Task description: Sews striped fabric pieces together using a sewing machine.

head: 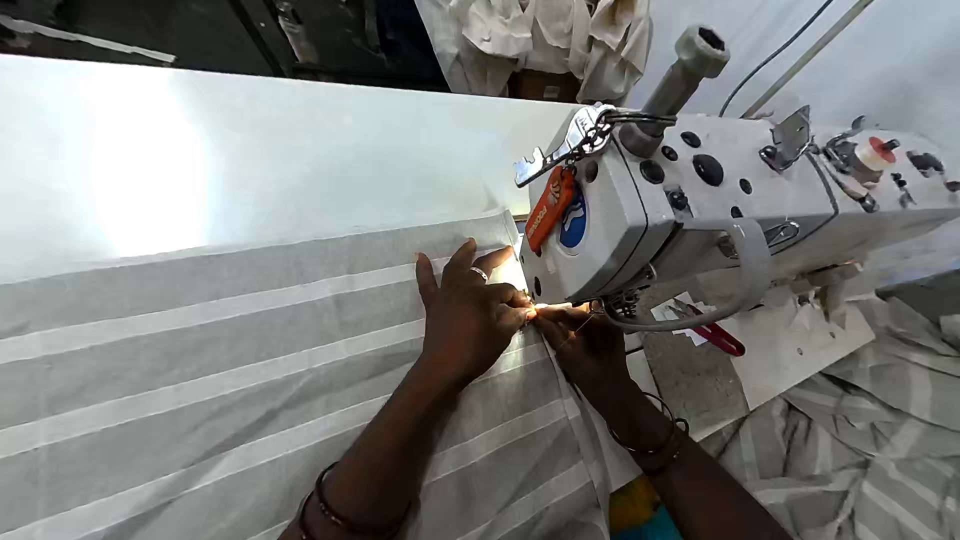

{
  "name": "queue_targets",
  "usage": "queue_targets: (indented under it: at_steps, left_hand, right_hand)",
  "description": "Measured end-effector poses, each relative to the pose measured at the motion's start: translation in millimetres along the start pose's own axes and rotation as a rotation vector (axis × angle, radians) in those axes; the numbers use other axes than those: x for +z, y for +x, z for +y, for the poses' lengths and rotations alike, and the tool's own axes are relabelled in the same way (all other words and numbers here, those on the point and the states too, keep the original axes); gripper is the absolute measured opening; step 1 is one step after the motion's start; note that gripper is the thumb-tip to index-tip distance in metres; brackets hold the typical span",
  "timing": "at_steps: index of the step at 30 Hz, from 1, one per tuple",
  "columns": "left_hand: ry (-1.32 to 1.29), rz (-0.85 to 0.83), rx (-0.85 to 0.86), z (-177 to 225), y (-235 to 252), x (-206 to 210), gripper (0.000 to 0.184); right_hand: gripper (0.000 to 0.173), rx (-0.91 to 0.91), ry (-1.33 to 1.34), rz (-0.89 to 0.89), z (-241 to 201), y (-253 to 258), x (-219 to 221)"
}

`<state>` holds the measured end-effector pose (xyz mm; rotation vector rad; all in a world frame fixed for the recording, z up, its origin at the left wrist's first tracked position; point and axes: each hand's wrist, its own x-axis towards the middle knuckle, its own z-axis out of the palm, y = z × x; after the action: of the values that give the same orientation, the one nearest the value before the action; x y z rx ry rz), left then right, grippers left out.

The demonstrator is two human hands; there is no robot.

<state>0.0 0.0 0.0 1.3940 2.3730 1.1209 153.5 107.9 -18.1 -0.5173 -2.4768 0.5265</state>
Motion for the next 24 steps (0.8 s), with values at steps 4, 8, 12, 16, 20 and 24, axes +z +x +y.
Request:
queue_targets:
  at_steps: [4, 8, 12, 16, 20, 24]
  left_hand:
    - [-0.014, 0.005, -0.012, 3, 0, -1, 0.006]
    - [-0.02, 0.065, -0.032, 4, -2, 3, 0.008]
    - [-0.035, 0.099, -0.066, 7, -1, 2, 0.009]
    - [-0.021, 0.109, -0.067, 8, -1, 4, 0.008]
    - [-0.029, 0.11, -0.075, 10, -1, 3, 0.008]
    - [-0.026, 0.12, -0.073, 11, -2, 3, 0.006]
  right_hand:
    - [0.016, 0.139, 0.212, -0.019, -1, -1, -4]
    - [0.011, 0.337, 0.427, 0.04, -6, 5, -2]
    - [0.012, 0.335, 0.211, -0.054, -11, 4, -8]
    - [0.013, 0.284, 0.202, -0.108, -11, -4, -13]
    - [0.012, 0.31, 0.223, -0.106, -11, -6, -13]
    - [0.013, 0.309, 0.21, -0.113, -14, -3, -14]
